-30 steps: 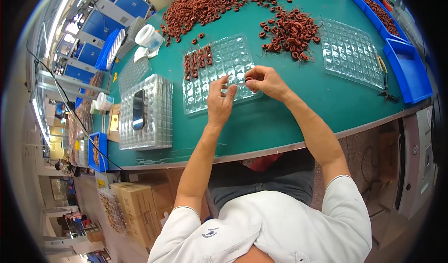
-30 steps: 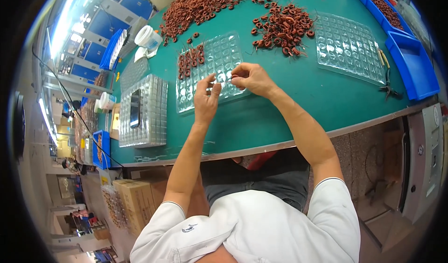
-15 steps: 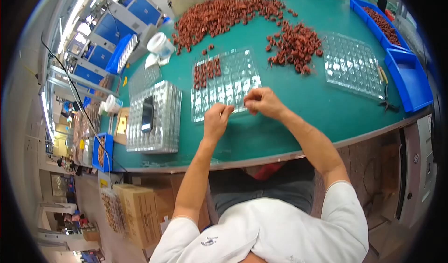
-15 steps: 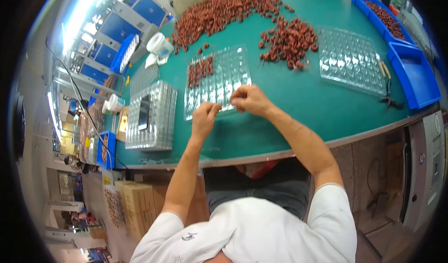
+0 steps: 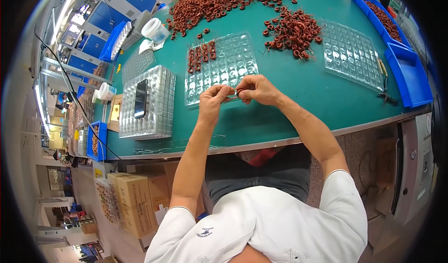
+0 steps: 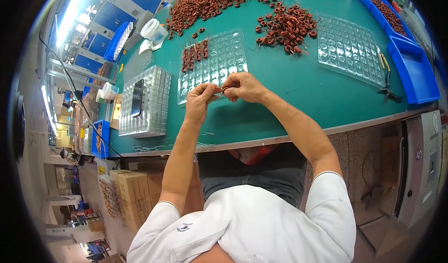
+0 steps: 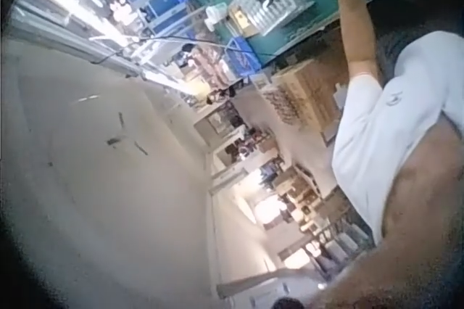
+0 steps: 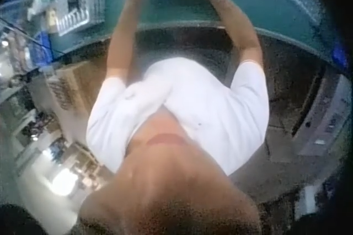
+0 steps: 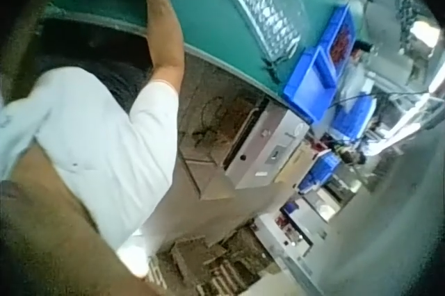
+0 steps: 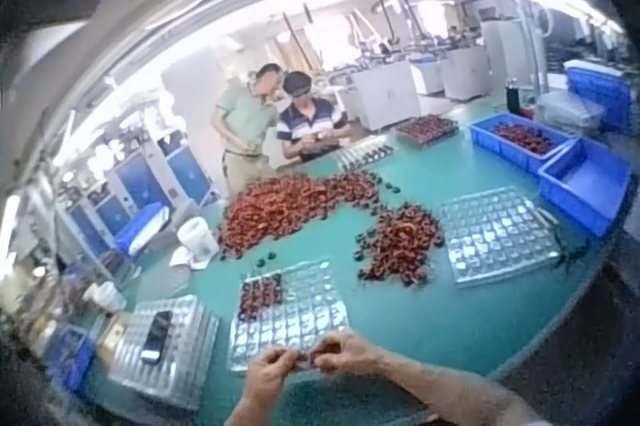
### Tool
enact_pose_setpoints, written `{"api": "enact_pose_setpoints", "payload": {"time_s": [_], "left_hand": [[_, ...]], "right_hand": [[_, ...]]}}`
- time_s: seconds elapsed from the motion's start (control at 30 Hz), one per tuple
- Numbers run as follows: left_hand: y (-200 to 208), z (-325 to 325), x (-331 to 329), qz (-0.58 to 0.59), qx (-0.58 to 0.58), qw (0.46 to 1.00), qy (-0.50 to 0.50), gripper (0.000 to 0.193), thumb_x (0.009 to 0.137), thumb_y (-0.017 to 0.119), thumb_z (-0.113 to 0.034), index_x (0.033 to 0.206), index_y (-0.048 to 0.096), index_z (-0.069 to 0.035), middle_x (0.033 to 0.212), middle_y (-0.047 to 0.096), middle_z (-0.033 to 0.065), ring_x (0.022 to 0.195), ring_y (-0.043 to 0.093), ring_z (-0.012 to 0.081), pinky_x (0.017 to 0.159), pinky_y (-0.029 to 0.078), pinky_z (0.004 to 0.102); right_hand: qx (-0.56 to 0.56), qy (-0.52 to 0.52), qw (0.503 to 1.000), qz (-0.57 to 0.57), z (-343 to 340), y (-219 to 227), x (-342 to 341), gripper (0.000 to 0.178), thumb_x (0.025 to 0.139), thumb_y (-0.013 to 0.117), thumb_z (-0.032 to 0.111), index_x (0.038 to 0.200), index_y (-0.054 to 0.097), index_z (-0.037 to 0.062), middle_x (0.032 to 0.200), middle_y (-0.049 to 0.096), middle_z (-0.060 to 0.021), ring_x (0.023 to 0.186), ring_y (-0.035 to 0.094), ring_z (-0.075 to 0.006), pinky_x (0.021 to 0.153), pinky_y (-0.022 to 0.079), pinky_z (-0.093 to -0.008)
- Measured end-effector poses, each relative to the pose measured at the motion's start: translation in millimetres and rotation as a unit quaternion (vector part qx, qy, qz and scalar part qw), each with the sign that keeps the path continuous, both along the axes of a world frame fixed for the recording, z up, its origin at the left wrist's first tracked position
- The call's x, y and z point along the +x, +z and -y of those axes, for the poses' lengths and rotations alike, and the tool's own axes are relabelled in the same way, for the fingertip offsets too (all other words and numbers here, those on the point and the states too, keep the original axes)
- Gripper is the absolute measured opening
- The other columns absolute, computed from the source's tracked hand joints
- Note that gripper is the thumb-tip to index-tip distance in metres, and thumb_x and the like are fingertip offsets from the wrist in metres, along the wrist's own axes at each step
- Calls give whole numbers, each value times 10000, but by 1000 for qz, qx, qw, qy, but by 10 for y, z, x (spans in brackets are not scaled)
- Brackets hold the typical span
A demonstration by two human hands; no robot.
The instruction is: Picking up small electronic inductors and placing them into a plastic grid tray for organization.
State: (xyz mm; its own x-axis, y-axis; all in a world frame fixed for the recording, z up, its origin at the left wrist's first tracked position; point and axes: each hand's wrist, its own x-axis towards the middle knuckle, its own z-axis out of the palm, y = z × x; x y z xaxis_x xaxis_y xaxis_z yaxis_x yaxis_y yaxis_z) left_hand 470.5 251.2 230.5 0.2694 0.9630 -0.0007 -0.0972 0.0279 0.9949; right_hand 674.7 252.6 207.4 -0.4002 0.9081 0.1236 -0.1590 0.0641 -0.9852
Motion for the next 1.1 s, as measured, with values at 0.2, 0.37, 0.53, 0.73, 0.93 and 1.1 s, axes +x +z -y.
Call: {"api": "enact_pose_setpoints", "payload": {"time_s": [0.2, 0.37, 0.53, 0.73, 0.93, 1.1], "left_hand": [[-142, 97, 42, 224, -104, 969, -12, 146, 964, 586, -179, 962, 632, -41, 984, 694, 89, 916, 674, 183, 812, 553, 307], [-216, 145, 76, 272, -76, 959, 20, 142, 979, 560, -165, 965, 604, -31, 976, 682, 104, 914, 673, 193, 804, 565, 302], [16, 188, 100, 105, -44, 992, 58, 159, 968, 587, -181, 956, 573, -24, 957, 683, 120, 884, 683, 194, 770, 583, 310], [17, 112, 111, -22, 36, 995, 95, 157, 941, 629, -141, 947, 554, -4, 894, 681, 121, 821, 690, 189, 688, 586, 288], [-44, 234, 24, 81, -33, 992, 86, 197, 938, 639, -166, 994, 581, 13, 914, 679, 116, 779, 679, 171, 676, 581, 269], [-158, 277, -99, 111, -88, 987, 71, 201, 948, 622, -179, 1021, 617, 8, 932, 682, 112, 792, 676, 167, 692, 577, 251]], "right_hand": [[-40, 2, 993, -114, 81, 12, -46, 145, 870, 677, 47, 985, 617, -18, 847, 665, -82, 694, 650, -154, 640, 560, -295], [-49, -17, 991, -125, 45, -37, -77, 127, 879, 675, 47, 984, 624, -3, 844, 648, -62, 734, 644, -148, 642, 561, -293], [-22, -10, 995, -92, 45, -8, -46, 116, 870, 674, 36, 961, 621, -13, 827, 663, -71, 687, 642, -138, 632, 551, -286], [16, -8, 999, -44, 61, 27, -55, 125, 861, 676, 25, 965, 622, -17, 816, 655, -61, 680, 638, -133, 622, 550, -279], [-5, -31, 996, -81, 123, 42, -108, 173, 873, 674, 38, 1024, 611, -20, 855, 646, -60, 715, 640, -136, 661, 556, -281], [-25, -33, 995, -89, 108, 51, -176, 173, 877, 667, 25, 1027, 605, -33, 870, 645, -61, 748, 639, -139, 681, 561, -288]]}}
